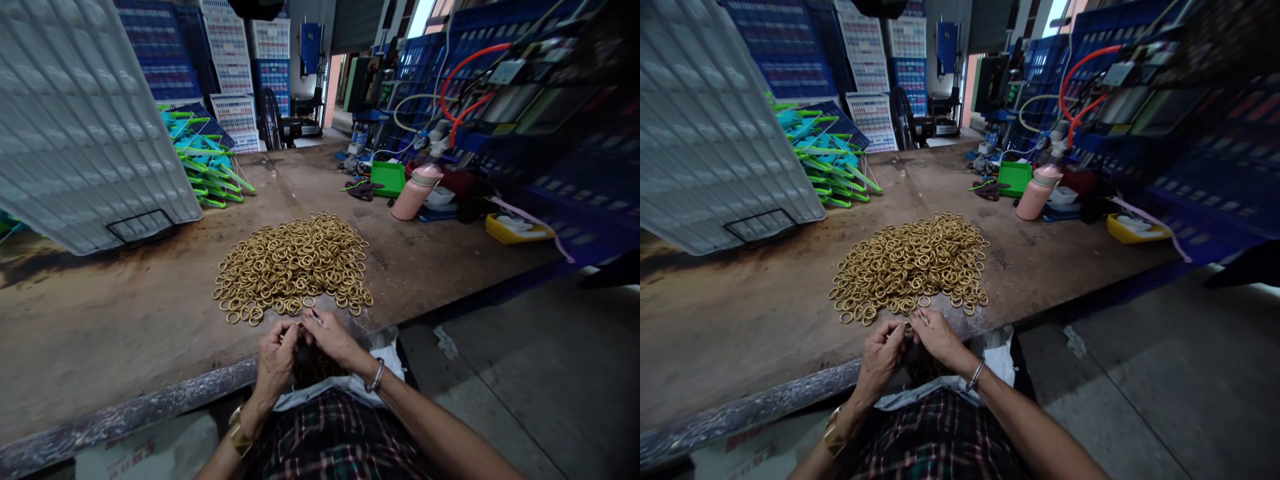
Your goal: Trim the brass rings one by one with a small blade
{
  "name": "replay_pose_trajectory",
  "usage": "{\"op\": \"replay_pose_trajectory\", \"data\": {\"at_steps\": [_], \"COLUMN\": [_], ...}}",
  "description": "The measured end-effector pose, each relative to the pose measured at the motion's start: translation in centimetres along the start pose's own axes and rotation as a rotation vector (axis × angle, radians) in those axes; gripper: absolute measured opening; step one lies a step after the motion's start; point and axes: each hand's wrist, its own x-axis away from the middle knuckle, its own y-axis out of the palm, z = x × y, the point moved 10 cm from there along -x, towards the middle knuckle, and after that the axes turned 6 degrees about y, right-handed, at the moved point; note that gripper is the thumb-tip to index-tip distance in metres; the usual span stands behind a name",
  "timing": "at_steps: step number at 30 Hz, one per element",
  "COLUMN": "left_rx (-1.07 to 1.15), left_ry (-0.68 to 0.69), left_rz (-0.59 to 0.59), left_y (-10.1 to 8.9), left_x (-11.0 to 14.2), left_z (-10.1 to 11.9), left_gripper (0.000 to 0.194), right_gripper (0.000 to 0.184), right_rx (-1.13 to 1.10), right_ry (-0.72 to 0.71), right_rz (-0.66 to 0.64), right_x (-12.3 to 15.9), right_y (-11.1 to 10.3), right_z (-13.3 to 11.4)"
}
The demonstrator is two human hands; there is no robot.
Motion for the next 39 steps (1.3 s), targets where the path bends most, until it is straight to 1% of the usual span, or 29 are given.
{"op": "replay_pose_trajectory", "data": {"at_steps": [3,6,10,13,17,20,23,26,29,34,39], "left_rx": [0.054,0.159,0.254,0.268,0.309,0.334,0.335,0.320,0.274,0.205,0.169], "left_ry": [-0.045,-0.127,-0.169,-0.165,-0.194,-0.205,-0.184,-0.167,-0.161,-0.130,-0.144], "left_rz": [-0.075,-0.149,-0.182,-0.197,-0.198,-0.186,-0.175,-0.172,-0.160,-0.163,-0.151], "left_y": [0.8,1.8,2.2,2.3,2.5,2.5,2.5,2.4,2.2,2.0,1.9], "left_x": [0.1,0.5,0.6,0.7,1.0,1.3,1.3,1.2,1.1,1.0,1.1], "left_z": [-0.2,-0.6,-1.1,-1.2,-0.9,-0.4,0.0,-0.1,-0.5,-0.3,-0.1], "left_gripper": [0.030,0.031,0.031,0.029,0.027,0.027,0.028,0.029,0.031,0.031,0.031], "right_gripper": [0.029,0.021,0.020,0.018,0.018,0.022,0.018,0.018,0.021,0.022,0.022], "right_rx": [-0.033,0.020,0.127,0.137,0.123,0.164,0.379,0.606,0.730,0.802,0.827], "right_ry": [0.010,-0.036,-0.090,-0.116,-0.128,-0.108,-0.160,-0.225,-0.236,-0.227,-0.206], "right_rz": [0.020,0.077,0.081,0.067,0.049,0.095,0.144,0.101,0.061,0.046,0.020], "right_x": [-0.2,-0.3,0.1,0.4,0.3,0.2,0.6,1.2,1.5,1.5,1.5], "right_y": [-0.1,-0.7,-0.8,-0.7,-0.6,-1.1,-1.3,-0.2,0.8,1.4,1.5], "right_z": [0.1,-0.6,-1.7,-2.2,-2.3,-1.7,-1.8,-1.9,-1.6,-1.2,-1.2]}}
